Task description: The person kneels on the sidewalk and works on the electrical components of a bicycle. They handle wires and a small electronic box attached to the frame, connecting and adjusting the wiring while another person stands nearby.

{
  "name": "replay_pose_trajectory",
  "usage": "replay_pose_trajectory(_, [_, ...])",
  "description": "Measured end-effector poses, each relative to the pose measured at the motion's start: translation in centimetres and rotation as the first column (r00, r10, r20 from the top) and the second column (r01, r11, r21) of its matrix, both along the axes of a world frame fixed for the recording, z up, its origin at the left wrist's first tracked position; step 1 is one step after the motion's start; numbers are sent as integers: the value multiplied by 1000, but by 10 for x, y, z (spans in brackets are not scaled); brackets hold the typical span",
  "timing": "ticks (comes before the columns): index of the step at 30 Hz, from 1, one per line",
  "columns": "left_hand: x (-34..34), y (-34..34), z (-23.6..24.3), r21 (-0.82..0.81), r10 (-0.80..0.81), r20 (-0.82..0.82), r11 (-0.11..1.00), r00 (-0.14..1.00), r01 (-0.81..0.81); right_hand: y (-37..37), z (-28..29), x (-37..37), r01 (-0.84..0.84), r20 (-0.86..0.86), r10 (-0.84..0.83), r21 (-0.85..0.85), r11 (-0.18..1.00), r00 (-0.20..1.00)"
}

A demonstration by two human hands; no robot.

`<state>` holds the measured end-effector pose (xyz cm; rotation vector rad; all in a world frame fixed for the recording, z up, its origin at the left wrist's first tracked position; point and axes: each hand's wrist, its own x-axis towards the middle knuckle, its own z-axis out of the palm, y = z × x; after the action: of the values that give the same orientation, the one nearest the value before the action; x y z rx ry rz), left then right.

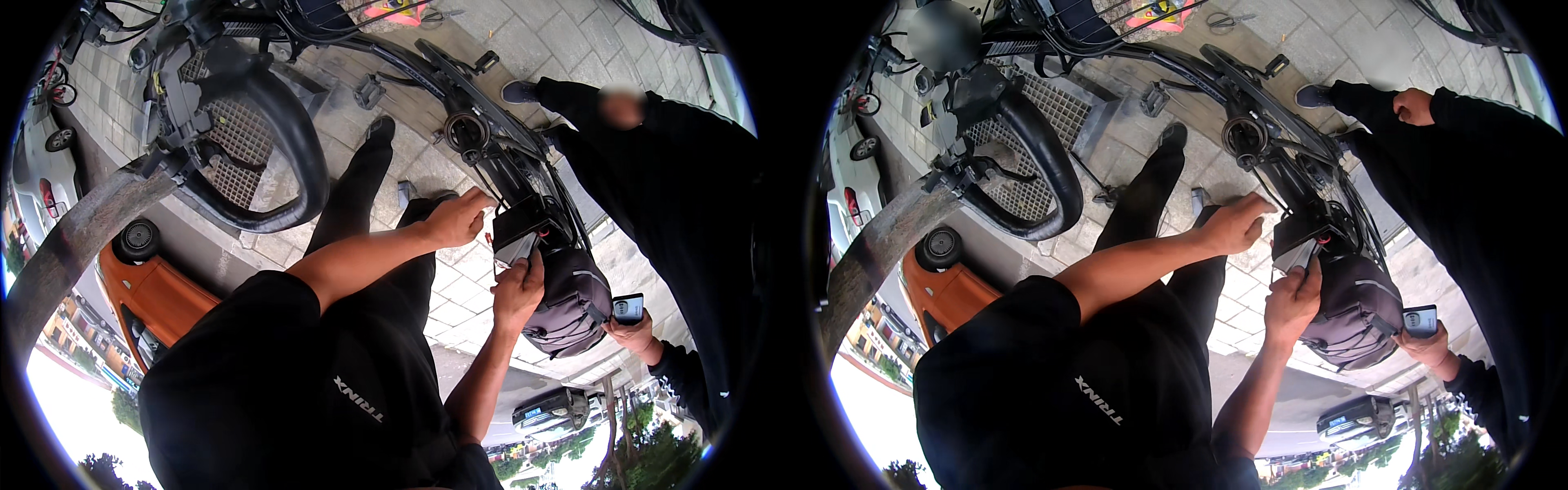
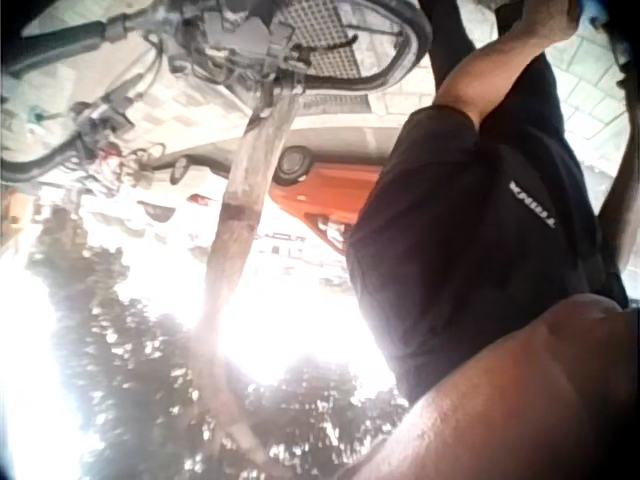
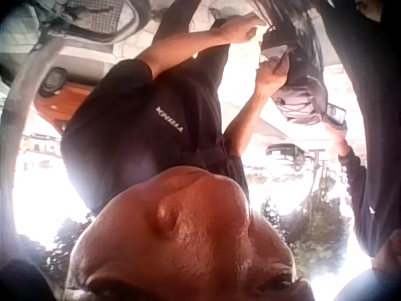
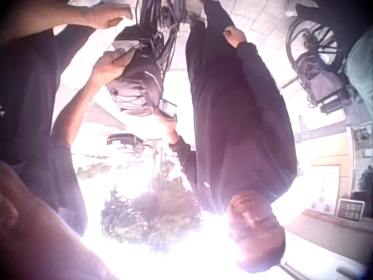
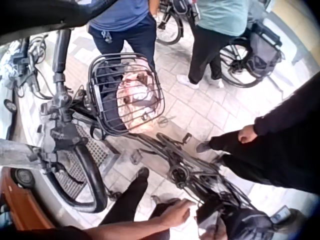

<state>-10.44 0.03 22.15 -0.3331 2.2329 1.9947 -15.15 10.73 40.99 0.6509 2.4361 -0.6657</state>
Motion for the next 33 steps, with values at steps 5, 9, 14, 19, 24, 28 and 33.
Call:
replay_pose_trajectory(5, [140, -38, -63, 135, -752, 510, 550, 418, 824, 12, -16, 15, -58, -158, 54, -19, 998, 986])
replay_pose_trajectory(9, [229, -27, -65, 448, -885, 420, 10, -201, 894, 20, -26, 24, -132, -231, 120, -39, 990, 966])
replay_pose_trajectory(14, [194, -43, 44, 525, -889, 446, 162, -108, 836, 12, -24, 39, -53, -243, -5, -228, 972, 970])
replay_pose_trajectory(19, [233, -10, 28, 480, -886, 457, 319, 78, 817, 12, -42, 61, -148, -390, 14, -315, 937, 920])
replay_pose_trajectory(24, [222, -48, -47, 476, -14, 708, 748, 707, -462, 27, -63, 81, -202, -483, 21, -325, 924, 875])
replay_pose_trajectory(28, [299, -123, -176, 22, 595, 752, 406, 283, -913, 37, -75, 92, -314, -586, 104, -269, 910, 803])
replay_pose_trajectory(33, [407, -91, -254, -51, -220, 936, 691, 276, 721, 55, -93, 90, -501, -662, 319, -99, 860, 678])
